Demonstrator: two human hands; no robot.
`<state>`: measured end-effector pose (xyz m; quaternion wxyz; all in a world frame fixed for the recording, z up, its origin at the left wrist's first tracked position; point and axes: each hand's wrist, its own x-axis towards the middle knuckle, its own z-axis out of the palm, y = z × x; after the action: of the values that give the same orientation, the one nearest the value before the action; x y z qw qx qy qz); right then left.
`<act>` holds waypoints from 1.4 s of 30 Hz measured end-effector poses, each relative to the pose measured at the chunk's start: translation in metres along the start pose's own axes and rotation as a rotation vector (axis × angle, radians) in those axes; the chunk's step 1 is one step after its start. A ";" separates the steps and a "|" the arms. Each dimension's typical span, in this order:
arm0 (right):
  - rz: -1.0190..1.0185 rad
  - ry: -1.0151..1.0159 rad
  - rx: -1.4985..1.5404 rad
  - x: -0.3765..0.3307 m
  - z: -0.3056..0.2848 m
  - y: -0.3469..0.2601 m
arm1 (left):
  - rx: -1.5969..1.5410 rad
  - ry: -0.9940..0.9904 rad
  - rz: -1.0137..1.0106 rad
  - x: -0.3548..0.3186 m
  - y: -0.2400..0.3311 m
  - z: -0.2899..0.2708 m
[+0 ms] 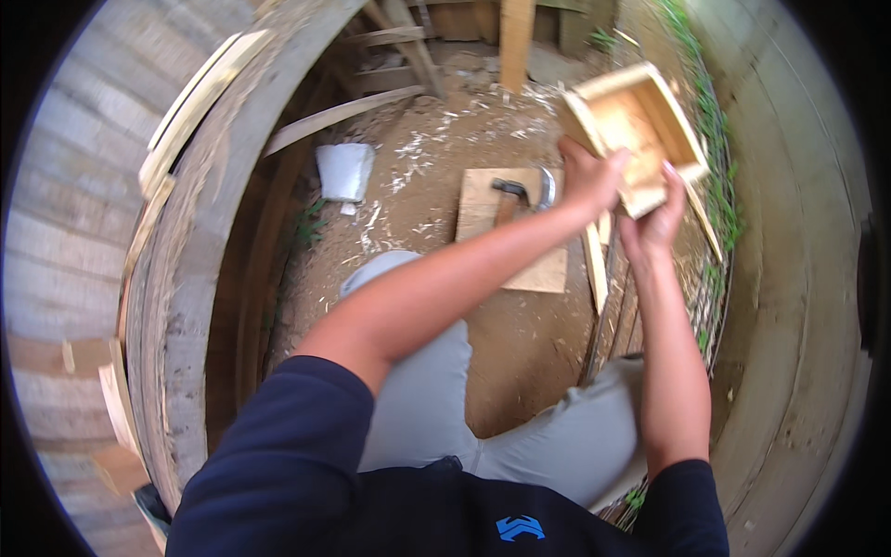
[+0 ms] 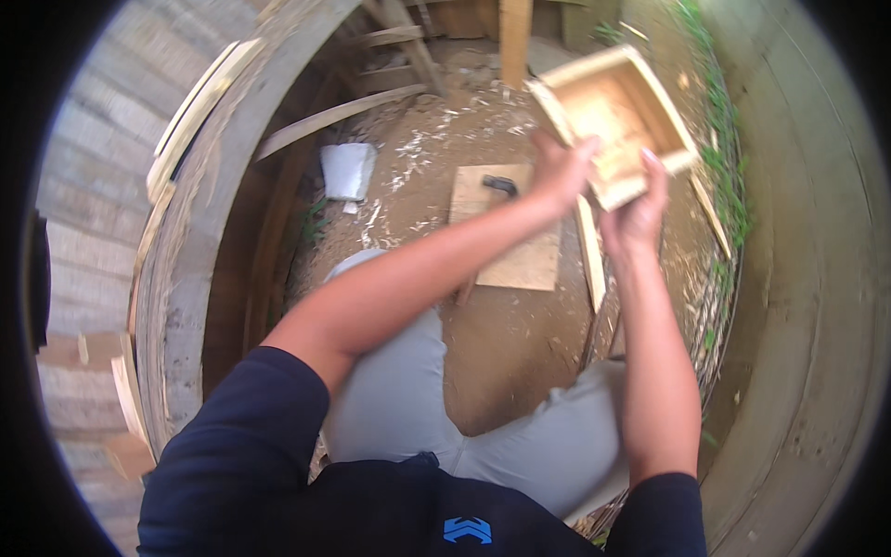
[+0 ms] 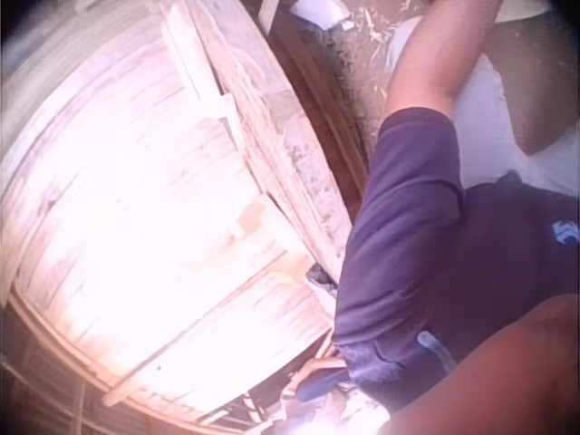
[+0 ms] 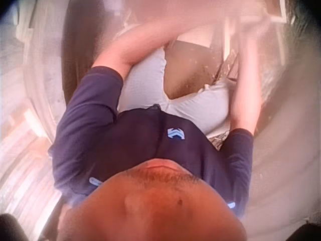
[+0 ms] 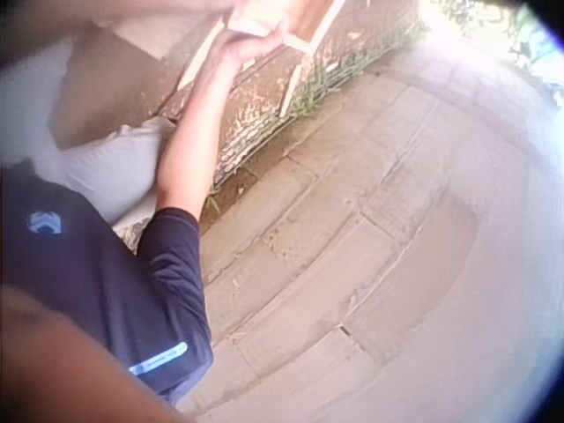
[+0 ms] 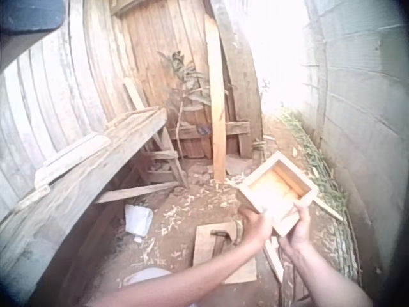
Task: The person assembles a small wooden box by hand, fitting pre-cut wooden slats together to form a rectangular frame. They use a hammer to tap the pieces into place and then inspect the assembled box by turning it over and checking the joints.
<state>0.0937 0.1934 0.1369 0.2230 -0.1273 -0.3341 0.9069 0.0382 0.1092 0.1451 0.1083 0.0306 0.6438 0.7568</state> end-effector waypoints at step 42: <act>0.250 0.193 0.161 0.026 -0.040 0.042 | 0.370 0.217 0.064 -0.024 0.036 -0.018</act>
<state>0.0725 0.1997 0.0770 0.1489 -0.2358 -0.2188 0.9351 0.0540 0.0811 0.1797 0.0068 -0.0113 0.7782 0.6278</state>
